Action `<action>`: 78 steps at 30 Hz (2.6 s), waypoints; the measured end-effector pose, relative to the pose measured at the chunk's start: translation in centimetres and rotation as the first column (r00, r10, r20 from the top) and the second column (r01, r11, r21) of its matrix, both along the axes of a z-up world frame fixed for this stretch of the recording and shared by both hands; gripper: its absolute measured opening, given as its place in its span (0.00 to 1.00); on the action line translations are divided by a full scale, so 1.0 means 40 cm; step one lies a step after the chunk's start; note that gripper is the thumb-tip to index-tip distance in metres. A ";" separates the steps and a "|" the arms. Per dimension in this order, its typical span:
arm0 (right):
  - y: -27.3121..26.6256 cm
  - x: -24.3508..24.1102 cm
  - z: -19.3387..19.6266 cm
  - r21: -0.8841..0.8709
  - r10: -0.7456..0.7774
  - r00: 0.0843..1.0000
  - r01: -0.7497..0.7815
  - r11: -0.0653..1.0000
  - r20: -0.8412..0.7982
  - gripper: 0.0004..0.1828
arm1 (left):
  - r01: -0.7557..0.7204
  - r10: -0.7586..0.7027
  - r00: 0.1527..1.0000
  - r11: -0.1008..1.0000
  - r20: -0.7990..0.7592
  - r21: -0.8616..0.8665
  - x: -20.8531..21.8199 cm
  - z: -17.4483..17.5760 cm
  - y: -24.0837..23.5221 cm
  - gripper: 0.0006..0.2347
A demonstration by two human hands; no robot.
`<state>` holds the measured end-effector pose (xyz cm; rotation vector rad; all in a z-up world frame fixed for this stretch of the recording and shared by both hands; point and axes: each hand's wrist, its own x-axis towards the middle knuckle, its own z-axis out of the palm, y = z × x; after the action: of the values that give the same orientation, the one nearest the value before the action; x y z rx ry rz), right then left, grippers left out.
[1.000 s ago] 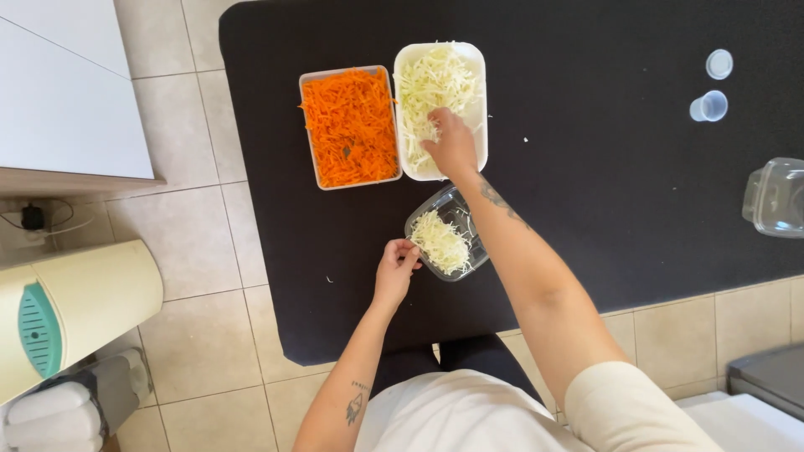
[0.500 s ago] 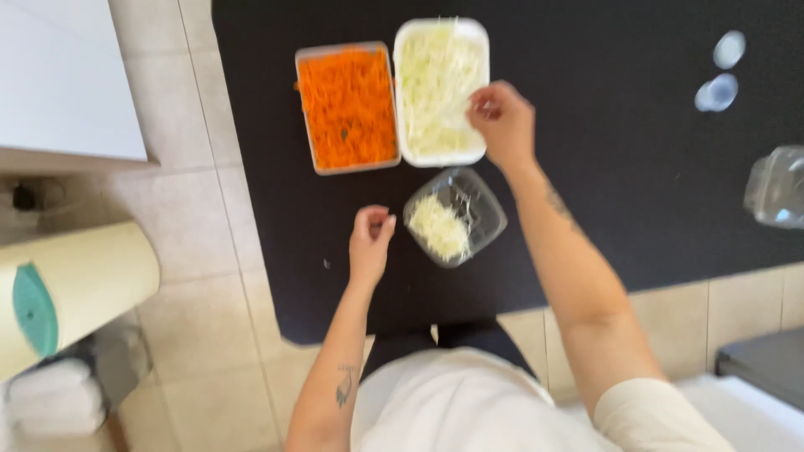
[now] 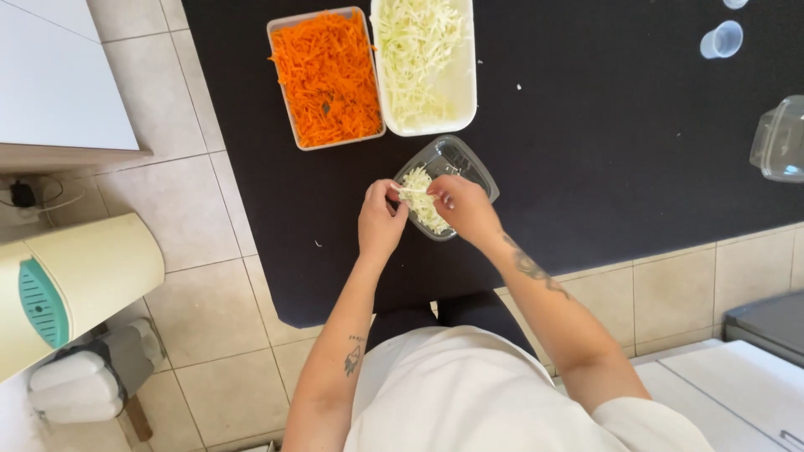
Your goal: The person portions shredded cabbage and shredded carrots from two large containers into a smaller clear container. They use their hands to transfer the vegetables, layering the cabbage first and then the carrots, and finally pressing the contents down to compact them.
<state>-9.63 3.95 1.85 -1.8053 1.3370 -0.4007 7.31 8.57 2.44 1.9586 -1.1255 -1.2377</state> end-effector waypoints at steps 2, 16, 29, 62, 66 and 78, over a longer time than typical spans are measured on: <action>0.032 0.000 -0.055 -0.069 0.045 0.991 -0.054 0.996 -0.123 0.14 | 0.018 -0.017 0.999 1.000 -0.038 0.013 -0.001 -0.004 0.011 0.14; 0.102 0.027 0.095 0.122 -0.185 0.966 0.165 0.979 0.180 0.29 | -0.226 0.217 0.972 0.968 -0.091 -0.105 0.059 0.077 -0.049 0.06; 0.084 -0.007 -0.013 -0.329 -0.174 0.984 0.157 0.931 -0.024 0.08 | -0.126 0.134 0.989 0.985 0.065 -0.118 -0.047 0.005 0.001 0.09; 0.125 -0.035 -0.033 -0.475 -0.078 0.985 -0.005 0.880 -0.155 0.10 | 0.079 -0.077 0.995 0.996 0.064 -0.033 -0.035 0.035 -0.013 0.17; 0.088 -0.054 -0.009 -0.474 -0.164 0.977 0.082 0.877 -0.135 0.10 | 0.047 -0.020 0.986 0.986 0.165 -0.162 -0.041 0.001 0.001 0.14; -0.116 -0.096 -0.011 -0.544 -0.259 0.936 0.092 0.834 -0.238 0.08 | -0.221 0.232 0.961 0.971 -0.150 0.087 -0.007 -0.071 0.121 0.13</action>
<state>-13.47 -0.68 1.42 -2.2697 1.7438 -0.6643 7.04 13.39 -0.41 1.9379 -0.7652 -1.2967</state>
